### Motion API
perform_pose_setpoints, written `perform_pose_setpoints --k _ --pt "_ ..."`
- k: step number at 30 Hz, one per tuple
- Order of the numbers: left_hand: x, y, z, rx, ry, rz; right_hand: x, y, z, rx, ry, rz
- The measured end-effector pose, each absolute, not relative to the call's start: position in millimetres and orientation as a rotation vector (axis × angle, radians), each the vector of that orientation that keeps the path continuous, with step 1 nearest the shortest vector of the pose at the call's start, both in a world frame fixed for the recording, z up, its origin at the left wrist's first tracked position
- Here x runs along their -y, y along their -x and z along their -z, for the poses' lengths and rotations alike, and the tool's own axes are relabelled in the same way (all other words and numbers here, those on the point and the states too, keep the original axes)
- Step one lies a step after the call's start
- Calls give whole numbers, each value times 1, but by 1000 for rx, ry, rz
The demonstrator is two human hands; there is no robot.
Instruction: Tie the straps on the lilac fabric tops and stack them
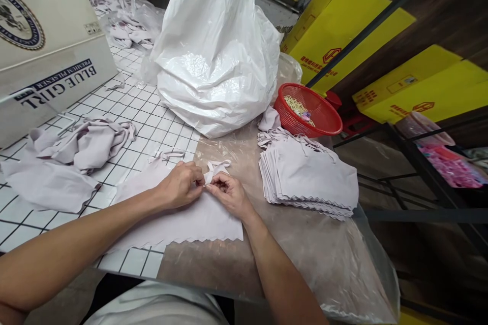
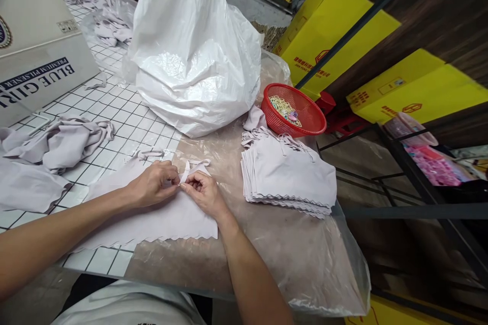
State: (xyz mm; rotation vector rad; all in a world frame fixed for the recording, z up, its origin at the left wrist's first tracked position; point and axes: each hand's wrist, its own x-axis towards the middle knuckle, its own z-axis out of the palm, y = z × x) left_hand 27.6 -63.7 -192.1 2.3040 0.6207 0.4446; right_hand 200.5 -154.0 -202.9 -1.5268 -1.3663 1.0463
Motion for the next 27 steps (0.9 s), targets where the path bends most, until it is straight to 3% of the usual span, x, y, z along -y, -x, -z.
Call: perform_pose_setpoints --k 8,13,22,27 --pt "65 -27 195 -659 -2373 -378 154 -201 197 1417 1505 -914" --pt "65 -28 204 -550 -2488 -518 148 -217 188 975 1445 -875" --pt "68 -34 204 -234 -2473 -605 122 -246 101 708 1267 -875" --pt "68 -44 197 -390 -2450 -719 124 -242 88 671 1273 -853"
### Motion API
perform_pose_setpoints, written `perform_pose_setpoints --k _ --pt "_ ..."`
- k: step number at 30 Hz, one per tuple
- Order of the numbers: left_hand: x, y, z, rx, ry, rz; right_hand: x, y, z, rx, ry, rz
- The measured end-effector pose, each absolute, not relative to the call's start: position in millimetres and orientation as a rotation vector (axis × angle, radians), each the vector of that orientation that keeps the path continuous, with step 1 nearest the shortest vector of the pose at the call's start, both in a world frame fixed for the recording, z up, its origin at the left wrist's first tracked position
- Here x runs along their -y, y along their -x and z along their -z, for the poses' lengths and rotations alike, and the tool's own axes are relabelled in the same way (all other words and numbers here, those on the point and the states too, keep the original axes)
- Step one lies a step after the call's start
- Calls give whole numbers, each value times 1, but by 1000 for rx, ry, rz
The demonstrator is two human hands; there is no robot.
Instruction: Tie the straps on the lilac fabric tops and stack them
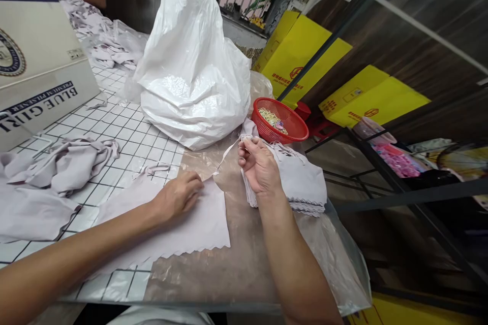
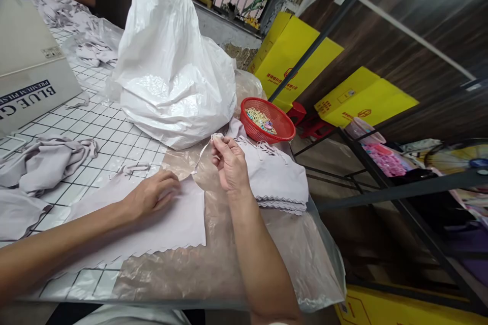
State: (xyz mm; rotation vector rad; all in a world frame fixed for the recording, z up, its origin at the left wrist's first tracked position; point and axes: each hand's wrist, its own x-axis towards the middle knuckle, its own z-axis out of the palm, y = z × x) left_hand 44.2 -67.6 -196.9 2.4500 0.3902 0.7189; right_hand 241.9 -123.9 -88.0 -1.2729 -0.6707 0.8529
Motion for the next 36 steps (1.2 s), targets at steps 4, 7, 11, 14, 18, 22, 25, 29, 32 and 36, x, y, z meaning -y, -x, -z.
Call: perform_pose_setpoints --k 4,7,11,14,18,22,25,29,32,36 --pt "60 -67 182 -638 -2340 -696 136 -233 90 793 1331 -686" --pt "57 -85 173 -728 -2293 -498 143 -230 90 839 1303 -697" --pt "57 -93 171 -758 -2313 -424 154 -235 92 838 1329 -767" --pt "58 -92 175 -781 -2363 -461 170 -247 97 831 1417 -651" --pt "58 -90 181 -818 -2426 -476 201 -265 104 1128 1773 -274" --pt "57 -91 185 -802 -2469 -530 231 -269 101 1547 2276 95" --pt "56 -92 187 -784 -2470 -550 245 -261 89 1710 2505 -83" --pt "55 -95 188 -784 -2457 -529 248 -251 75 1818 2168 -994" --pt "56 -98 189 -782 -2456 -498 245 -250 80 1584 1776 -1404" --pt "58 -104 189 -807 -2468 -456 240 -253 101 1321 1439 -1422"
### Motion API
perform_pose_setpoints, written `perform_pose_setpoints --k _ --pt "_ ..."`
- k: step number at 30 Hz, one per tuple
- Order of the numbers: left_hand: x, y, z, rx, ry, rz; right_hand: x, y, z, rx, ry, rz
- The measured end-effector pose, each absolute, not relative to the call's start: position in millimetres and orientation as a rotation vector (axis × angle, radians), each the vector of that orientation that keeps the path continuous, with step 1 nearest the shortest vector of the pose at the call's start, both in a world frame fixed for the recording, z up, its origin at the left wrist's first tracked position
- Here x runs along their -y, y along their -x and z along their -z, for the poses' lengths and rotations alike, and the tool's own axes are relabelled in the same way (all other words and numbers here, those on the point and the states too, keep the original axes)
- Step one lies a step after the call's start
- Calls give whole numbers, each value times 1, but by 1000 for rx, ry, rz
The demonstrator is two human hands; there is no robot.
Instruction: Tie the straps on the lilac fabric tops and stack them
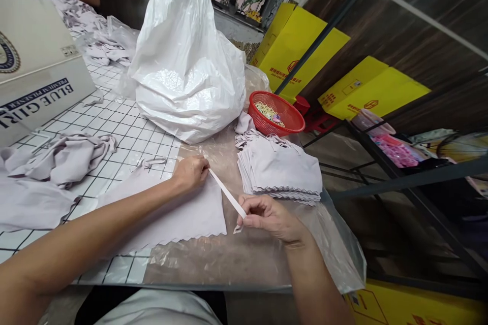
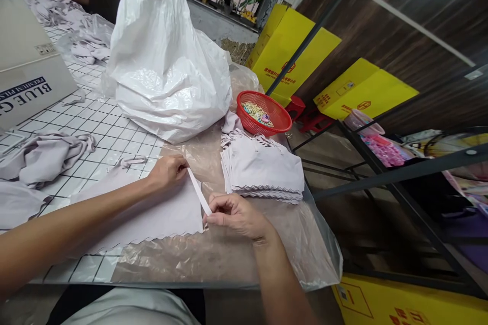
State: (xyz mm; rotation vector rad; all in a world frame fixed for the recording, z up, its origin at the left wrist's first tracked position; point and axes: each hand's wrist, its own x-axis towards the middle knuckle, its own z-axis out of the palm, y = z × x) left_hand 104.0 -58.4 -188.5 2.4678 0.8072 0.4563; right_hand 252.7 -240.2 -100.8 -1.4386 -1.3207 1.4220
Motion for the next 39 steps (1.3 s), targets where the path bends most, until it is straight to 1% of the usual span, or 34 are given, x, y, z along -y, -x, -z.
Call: perform_pose_setpoints --k 4,11,24,26,29,32,34,36,39 --pt "58 -109 186 -867 -2483 -397 238 -255 118 1141 1298 -1398" --pt "52 -112 190 -929 -2462 -337 228 -255 129 897 1331 -1391" --pt "47 -120 192 -1053 -2406 -295 215 -247 129 965 1198 -1390" --pt "48 -119 189 -1053 -2390 -314 207 -244 128 987 1202 -1348" --pt "51 -108 178 -1054 -2356 -412 186 -238 129 976 1249 -1181" --pt "55 -87 163 -930 -2112 -499 162 -231 139 931 1289 -1020" --pt "58 -74 155 -785 -1863 -469 149 -226 150 924 1311 -964" --pt "62 -65 152 -720 -1701 -428 140 -222 162 918 1321 -948" --pt "65 -62 154 -751 -1645 -427 134 -218 175 905 1301 -953"
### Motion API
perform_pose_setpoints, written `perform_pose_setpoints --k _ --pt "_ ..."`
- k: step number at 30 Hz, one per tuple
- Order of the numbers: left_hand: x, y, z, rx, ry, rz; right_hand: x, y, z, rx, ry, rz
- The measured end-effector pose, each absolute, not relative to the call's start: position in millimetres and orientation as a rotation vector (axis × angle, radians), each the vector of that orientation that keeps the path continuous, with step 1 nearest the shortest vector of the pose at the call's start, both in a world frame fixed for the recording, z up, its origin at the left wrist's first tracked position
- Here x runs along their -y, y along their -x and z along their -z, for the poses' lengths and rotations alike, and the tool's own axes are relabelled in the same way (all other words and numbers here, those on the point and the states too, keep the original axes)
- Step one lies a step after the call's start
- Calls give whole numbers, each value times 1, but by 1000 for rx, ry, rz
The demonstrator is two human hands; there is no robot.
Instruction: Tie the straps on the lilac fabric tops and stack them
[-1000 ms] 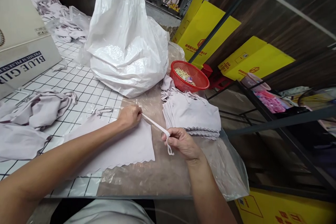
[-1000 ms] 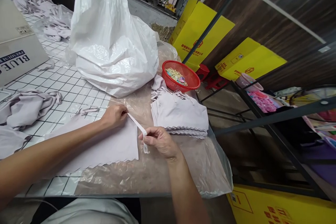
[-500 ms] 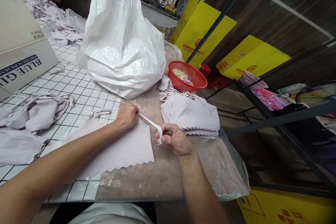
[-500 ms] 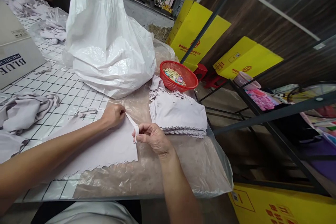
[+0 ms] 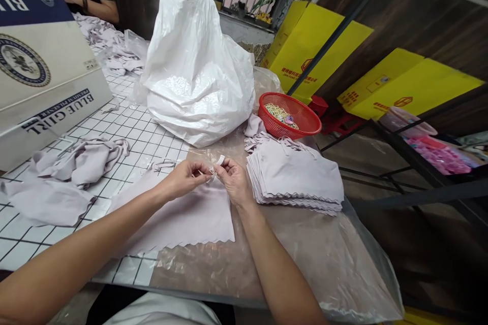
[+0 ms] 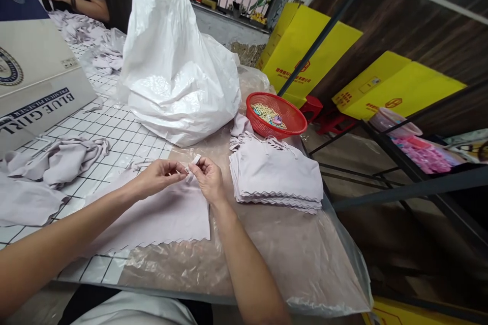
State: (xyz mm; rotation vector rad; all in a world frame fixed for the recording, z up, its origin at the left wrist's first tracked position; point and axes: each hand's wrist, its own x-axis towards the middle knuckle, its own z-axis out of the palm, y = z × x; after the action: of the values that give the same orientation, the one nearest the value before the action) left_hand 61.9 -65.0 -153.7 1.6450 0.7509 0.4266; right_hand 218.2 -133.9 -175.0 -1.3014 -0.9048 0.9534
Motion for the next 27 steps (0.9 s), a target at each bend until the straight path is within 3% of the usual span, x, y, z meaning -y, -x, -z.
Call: perform_pose_setpoints --k 12,18,22,27 --pt "59 -68 139 -789 -1802 -530 127 -233 167 1173 1304 -1068" --pt "58 -56 146 -907 -2262 -411 98 -253 139 1109 1458 -705" --pt "77 -42 168 -933 -2477 -144 104 -239 163 999 1432 -855" --pt "95 -36 185 -1120 -2430 -121 131 -212 199 1204 1404 -1048"
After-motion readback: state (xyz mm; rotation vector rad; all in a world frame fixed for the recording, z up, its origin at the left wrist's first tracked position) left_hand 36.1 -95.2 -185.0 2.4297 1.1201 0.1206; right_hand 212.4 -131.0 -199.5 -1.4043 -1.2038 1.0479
